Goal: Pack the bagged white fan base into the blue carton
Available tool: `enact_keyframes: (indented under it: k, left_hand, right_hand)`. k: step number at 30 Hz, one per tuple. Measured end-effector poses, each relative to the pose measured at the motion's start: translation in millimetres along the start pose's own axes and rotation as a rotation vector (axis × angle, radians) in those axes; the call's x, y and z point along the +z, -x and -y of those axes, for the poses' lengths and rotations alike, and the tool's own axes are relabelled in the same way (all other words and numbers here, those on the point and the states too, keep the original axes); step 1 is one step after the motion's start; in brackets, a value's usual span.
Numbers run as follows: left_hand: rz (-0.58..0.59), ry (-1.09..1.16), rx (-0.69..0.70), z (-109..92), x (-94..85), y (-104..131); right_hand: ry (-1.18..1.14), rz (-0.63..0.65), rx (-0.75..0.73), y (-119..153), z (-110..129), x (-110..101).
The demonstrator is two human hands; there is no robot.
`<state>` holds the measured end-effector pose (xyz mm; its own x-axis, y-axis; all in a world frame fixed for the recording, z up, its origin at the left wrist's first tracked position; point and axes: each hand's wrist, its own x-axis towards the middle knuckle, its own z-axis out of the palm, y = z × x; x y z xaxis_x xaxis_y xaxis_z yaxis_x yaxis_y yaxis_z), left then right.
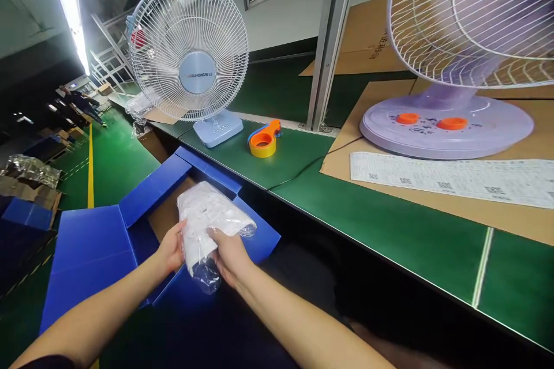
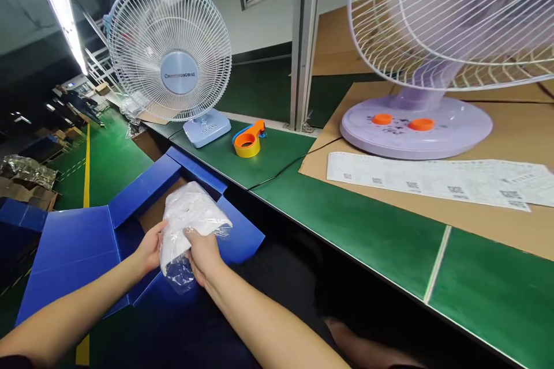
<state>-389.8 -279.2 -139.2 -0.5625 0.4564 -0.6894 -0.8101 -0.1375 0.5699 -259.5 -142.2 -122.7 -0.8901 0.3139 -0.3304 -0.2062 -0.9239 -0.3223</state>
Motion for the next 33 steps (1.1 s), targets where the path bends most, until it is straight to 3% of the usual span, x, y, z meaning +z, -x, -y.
enact_keyframes:
  k: [4,10,14,18,21,25,27,30,33]
  left_hand:
    - [-0.024,0.027,0.097,-15,3.3,-13]
    - [-0.018,0.028,0.150,-40,-16.5,-46]
    - [-0.057,0.062,0.246,-56,-36.6,-86]
    - [-0.099,0.057,0.319,-75,-54.4,-128]
    - [-0.128,0.057,0.367,-87,-64.8,-154]
    - [-0.158,0.061,0.397,-96,-78.2,-184]
    - [-0.175,0.060,0.390,-95,-84.9,-199]
    - [-0.200,0.052,0.353,-88,-95.4,-220]
    - [-0.198,0.046,0.292,-73,-105.4,-238]
  right_hand:
    - [0.121,0.077,0.069,-16,4,2]
    - [0.282,0.126,0.176,-44,16,3]
    - [0.464,0.042,0.183,-49,22,-10]
    - [0.671,-0.090,0.053,-27,41,-35]
    - [0.881,-0.117,-0.187,4,74,-55]
    - [1.372,-0.088,-0.798,54,140,-83]
    - [1.553,-0.139,-1.107,78,175,-98]
    - [1.804,-0.392,-1.435,114,220,-122]
    - [1.920,-0.723,-1.422,143,247,-148]
